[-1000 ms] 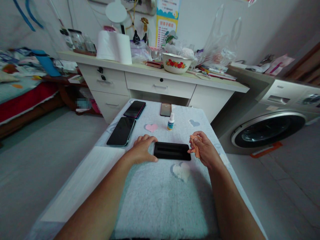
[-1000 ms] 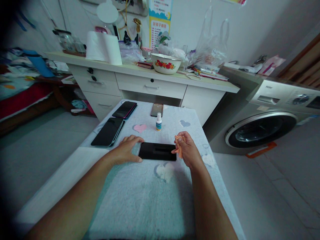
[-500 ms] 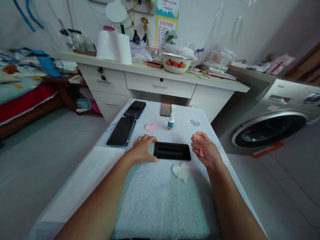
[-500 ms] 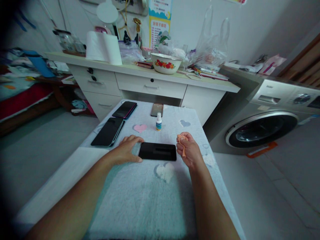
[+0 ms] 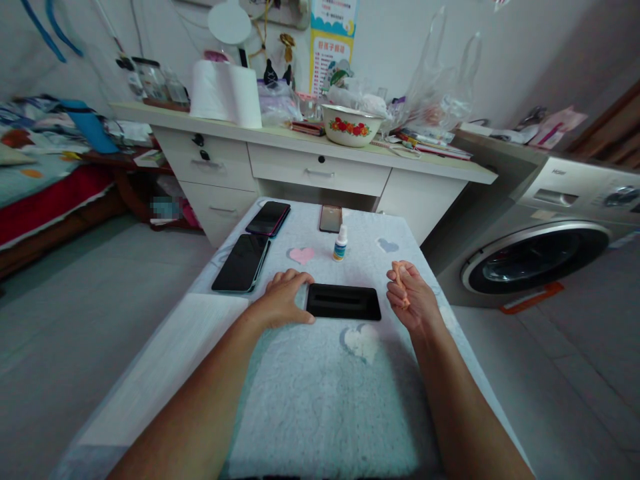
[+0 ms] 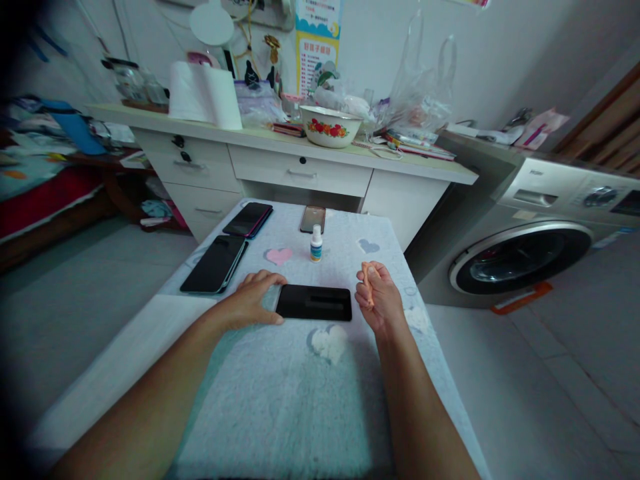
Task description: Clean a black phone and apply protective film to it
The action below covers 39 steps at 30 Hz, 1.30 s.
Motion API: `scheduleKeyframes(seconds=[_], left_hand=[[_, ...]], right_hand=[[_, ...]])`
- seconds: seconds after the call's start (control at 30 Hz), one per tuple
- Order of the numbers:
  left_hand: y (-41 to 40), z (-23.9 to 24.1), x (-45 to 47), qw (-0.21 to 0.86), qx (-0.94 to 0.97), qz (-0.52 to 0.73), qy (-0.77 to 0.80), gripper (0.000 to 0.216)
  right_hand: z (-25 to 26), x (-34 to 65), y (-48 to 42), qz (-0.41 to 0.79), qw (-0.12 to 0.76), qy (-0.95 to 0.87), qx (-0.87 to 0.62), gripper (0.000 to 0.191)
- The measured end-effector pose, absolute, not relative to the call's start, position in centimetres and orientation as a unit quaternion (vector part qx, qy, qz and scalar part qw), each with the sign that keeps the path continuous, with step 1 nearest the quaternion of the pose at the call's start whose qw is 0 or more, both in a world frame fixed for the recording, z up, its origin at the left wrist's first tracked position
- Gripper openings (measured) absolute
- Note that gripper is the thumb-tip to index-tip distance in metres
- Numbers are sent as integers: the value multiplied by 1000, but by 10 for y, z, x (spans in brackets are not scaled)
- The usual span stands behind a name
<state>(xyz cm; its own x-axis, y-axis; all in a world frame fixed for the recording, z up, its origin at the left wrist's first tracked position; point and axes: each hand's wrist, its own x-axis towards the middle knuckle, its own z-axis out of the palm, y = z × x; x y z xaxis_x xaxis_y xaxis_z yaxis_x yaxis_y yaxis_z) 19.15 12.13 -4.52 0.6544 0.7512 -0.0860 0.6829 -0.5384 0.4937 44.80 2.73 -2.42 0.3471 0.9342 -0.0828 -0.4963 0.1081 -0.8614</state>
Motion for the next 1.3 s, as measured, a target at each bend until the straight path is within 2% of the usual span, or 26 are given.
scheduleKeyframes(seconds=[0.1,0.3,0.53,0.67,0.83,0.93,1.1,1.3], left_hand=[[122,-45,192,248,874,62,413,70],[123,-46,192,249,874,60,413,70],[122,-47,191,247,878,71,405,69],[122,-47,191,248,877,68,406,71],[123,-48,191,248,876,69,408,71],[124,-48,191,247,878,69,405,71],[123,-47,191,247,877,69,405,72],[122,-45,191,247,877,69,407,70]], right_hand=[[-23,450,26,500,701,-277,-427,23],[-23,451,21,550,634,-306,-450,20],[-24,448,22,547,628,-317,-454,17],[-32,446,24,463,570,-404,-546,13],[-43,439,29,248,413,-576,-661,9],[-46,435,31,146,361,-618,-683,11],[-50,433,35,103,343,-637,-683,13],[-53,430,36,113,343,-643,-675,16]])
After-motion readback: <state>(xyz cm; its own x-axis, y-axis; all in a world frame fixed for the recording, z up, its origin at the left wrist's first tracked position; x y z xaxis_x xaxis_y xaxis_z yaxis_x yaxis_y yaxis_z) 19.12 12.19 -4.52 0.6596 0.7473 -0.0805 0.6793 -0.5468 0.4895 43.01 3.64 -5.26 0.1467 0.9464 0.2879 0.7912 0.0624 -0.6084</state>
